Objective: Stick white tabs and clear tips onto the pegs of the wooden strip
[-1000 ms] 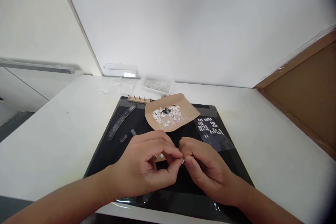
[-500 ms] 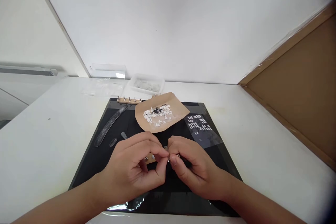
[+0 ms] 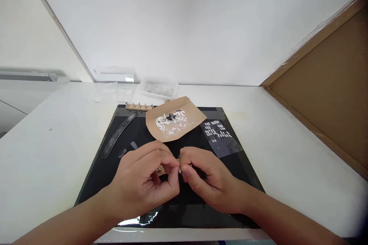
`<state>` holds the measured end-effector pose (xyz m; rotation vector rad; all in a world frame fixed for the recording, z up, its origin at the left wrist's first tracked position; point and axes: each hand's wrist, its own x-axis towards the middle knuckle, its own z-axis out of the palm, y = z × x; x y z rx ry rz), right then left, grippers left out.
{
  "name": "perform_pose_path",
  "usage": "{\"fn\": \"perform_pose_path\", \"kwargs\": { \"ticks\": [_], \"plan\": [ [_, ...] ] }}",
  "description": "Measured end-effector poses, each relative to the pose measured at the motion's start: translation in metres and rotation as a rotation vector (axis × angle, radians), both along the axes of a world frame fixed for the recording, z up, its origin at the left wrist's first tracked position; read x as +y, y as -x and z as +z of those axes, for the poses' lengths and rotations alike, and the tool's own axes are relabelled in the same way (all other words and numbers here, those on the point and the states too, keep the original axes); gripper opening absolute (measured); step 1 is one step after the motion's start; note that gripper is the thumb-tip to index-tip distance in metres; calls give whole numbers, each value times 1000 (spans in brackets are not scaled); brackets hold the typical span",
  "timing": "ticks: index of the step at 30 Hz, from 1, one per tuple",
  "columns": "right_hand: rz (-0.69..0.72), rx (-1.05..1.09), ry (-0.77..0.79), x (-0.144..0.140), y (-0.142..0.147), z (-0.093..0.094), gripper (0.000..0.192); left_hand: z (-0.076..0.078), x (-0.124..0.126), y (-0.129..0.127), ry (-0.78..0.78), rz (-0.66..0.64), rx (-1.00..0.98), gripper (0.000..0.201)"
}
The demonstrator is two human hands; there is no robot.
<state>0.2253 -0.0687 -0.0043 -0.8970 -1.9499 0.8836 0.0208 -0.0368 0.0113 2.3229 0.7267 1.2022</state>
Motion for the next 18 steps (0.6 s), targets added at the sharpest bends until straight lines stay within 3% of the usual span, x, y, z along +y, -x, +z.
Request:
{"fn": "perform_pose_path", "kwargs": {
  "ticks": [8, 18],
  "plan": [
    [-9, 11, 34, -1, 0, 1, 27, -1, 1, 0, 2, 10, -25, 14],
    [-90, -96, -172, 1, -2, -2, 19, -1, 2, 0, 15, -4, -53, 14]
  ]
}}
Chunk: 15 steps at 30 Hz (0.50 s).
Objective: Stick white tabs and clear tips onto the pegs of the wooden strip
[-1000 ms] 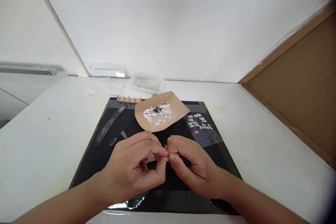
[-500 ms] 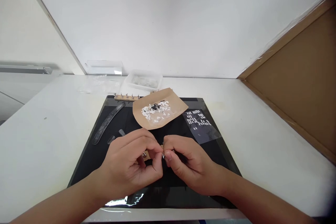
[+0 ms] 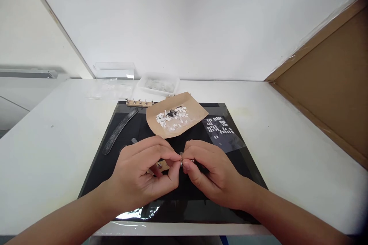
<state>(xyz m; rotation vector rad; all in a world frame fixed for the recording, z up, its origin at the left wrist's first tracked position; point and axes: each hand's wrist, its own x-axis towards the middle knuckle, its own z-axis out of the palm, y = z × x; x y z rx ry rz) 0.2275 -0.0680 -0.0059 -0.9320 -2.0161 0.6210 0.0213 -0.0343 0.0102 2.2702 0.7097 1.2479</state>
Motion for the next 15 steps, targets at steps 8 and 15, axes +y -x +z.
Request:
{"fn": "perform_pose_path", "kwargs": {
  "ticks": [8, 15],
  "plan": [
    [-28, -98, -127, 2, -1, 0, 18, 1, -2, 0, -60, 41, 24, 12],
    [-47, -140, -189, 0, -1, -1, 17, 2, -3, -3, 18, 62, 13, 13]
  ]
}}
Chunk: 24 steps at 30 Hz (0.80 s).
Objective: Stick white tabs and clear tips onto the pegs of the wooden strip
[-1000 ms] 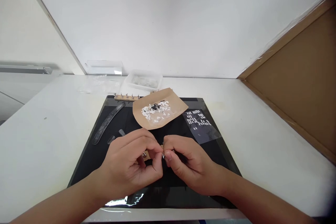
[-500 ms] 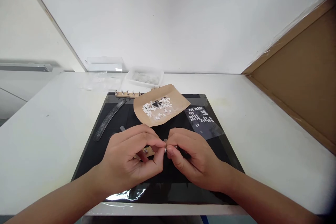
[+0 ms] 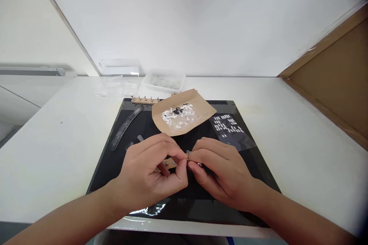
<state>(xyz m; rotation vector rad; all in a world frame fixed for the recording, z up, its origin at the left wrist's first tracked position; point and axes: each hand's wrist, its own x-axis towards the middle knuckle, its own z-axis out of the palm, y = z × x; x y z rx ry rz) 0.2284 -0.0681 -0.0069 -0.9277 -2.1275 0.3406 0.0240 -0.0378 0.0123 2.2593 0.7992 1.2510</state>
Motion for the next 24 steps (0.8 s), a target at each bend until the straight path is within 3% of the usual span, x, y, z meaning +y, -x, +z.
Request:
{"fn": "perform_pose_path", "kwargs": {
  "ticks": [15, 24],
  "plan": [
    [-16, 2, -61, 1, -7, 2, 10, 3, 5, 8, 440, -185, -96, 17],
    [37, 137, 138, 1, -6, 6, 16, 2, 9, 13, 710, -288, -150, 9]
  ]
}}
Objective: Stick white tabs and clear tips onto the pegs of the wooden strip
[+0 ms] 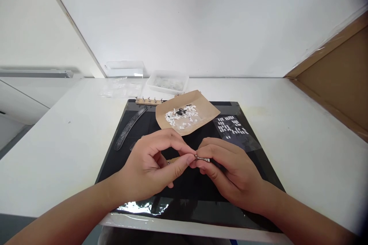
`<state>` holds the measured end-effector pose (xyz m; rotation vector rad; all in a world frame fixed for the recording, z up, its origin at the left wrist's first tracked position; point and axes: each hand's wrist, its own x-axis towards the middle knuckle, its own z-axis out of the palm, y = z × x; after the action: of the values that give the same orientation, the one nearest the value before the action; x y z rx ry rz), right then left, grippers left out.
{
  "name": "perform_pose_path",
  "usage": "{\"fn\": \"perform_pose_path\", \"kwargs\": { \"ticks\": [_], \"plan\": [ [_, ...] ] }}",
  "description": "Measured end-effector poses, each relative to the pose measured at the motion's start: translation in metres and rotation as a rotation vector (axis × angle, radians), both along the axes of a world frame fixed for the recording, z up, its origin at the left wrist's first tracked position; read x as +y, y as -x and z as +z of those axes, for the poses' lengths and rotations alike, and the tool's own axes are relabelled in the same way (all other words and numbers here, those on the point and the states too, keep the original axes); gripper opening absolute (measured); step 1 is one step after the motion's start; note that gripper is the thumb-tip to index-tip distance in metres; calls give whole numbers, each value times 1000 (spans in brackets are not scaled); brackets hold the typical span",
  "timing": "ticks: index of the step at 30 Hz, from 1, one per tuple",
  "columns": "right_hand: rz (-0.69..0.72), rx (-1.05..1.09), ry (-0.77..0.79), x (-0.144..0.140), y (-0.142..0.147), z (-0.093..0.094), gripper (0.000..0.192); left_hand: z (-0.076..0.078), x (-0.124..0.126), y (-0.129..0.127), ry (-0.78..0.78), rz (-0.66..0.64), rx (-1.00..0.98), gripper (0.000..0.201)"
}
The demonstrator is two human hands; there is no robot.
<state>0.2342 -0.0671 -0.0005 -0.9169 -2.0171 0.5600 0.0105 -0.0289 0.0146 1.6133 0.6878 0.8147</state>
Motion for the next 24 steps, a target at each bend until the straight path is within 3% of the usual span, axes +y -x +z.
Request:
{"fn": "perform_pose_path", "kwargs": {
  "ticks": [14, 17, 22, 24],
  "plan": [
    [70, 161, 284, 1, 3, -3, 21, 1, 2, -2, 179, -27, -11, 18],
    [85, 152, 284, 1, 1, -6, 21, -1, 3, -2, 41, 67, 29, 16],
    [70, 69, 205, 0, -2, -11, 34, -7, 15, 0, -499, 313, 186, 2],
    [30, 32, 165, -1, -3, -9, 35, -10, 23, 1, -629, 385, 228, 3]
  ]
}}
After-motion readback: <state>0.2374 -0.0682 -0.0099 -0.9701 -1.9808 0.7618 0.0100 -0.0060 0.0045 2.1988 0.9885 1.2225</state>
